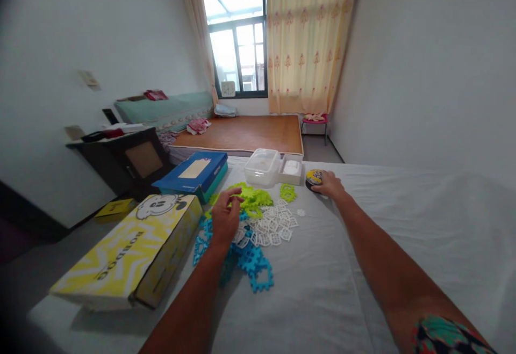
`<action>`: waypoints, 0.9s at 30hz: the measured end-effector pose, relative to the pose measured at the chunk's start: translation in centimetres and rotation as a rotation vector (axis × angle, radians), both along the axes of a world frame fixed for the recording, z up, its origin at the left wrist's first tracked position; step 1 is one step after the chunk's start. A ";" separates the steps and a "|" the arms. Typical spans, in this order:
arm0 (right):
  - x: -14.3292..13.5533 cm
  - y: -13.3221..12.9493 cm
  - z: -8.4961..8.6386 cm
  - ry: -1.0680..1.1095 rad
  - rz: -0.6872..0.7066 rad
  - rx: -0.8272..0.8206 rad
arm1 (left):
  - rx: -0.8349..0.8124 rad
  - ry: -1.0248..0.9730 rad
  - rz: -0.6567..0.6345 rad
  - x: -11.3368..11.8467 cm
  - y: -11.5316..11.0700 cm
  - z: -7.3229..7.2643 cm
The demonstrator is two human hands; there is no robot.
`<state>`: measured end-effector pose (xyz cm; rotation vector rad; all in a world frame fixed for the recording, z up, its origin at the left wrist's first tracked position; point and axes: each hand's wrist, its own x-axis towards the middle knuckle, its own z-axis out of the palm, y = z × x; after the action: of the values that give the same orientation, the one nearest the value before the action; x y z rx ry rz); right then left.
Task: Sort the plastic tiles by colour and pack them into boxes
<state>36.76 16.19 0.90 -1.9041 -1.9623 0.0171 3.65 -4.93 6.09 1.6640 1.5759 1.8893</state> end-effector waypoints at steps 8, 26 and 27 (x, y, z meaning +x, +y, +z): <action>-2.4 2.4 0.4 0.138 0.066 0.049 | -0.040 0.088 -0.027 0.1 -0.3 -0.7; -11.7 -16.8 4.7 0.251 0.941 0.219 | -0.409 0.459 0.312 -16.1 -12.1 10.6; -11.9 -17.9 4.8 0.260 0.970 0.201 | -0.492 0.395 0.408 -18.6 -13.1 10.2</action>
<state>24.88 -1.68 5.69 -0.6506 -2.3698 0.3053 -14.91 -18.04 16.33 1.6346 2.4477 1.1788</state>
